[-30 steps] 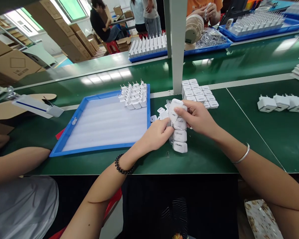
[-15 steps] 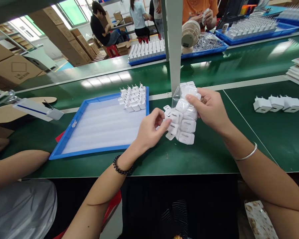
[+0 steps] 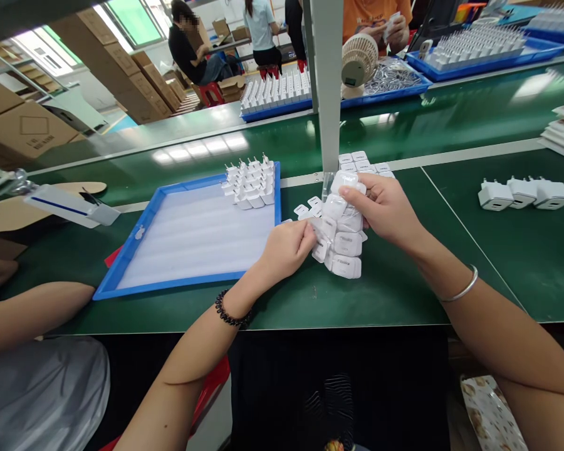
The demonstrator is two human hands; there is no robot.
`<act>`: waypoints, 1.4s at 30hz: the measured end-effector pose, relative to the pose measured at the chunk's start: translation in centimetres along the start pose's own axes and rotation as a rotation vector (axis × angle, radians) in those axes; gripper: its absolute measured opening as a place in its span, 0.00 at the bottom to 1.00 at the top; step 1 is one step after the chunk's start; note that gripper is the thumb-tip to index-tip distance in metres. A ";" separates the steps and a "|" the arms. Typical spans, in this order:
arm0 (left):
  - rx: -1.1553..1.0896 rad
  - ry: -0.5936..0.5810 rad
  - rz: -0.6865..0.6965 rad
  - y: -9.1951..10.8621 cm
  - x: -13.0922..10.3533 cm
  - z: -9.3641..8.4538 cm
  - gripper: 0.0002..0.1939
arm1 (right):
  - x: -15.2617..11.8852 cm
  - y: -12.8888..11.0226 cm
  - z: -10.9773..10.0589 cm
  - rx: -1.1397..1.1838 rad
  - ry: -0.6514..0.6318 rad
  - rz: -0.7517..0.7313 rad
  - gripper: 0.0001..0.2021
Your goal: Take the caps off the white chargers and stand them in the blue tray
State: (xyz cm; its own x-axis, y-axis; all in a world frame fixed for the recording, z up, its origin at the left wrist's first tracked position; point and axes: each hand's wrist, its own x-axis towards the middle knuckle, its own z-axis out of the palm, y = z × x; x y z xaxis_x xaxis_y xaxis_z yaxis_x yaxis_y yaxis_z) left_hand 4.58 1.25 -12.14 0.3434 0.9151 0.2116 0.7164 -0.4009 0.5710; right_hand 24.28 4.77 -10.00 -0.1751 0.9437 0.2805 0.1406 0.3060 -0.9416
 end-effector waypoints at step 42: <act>-0.265 -0.196 -0.190 0.6 -0.2 1.0 0.03 | -0.8 0.3 0.9 -0.324 0.049 -0.377 0.17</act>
State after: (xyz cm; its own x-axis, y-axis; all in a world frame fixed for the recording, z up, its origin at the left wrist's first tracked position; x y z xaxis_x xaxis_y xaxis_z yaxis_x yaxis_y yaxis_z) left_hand 5.57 0.82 -12.68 0.3476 0.9358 -0.0595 0.6051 -0.1754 0.7766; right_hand 23.62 4.00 -10.71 -0.2276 0.7621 0.6061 0.3731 0.6432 -0.6687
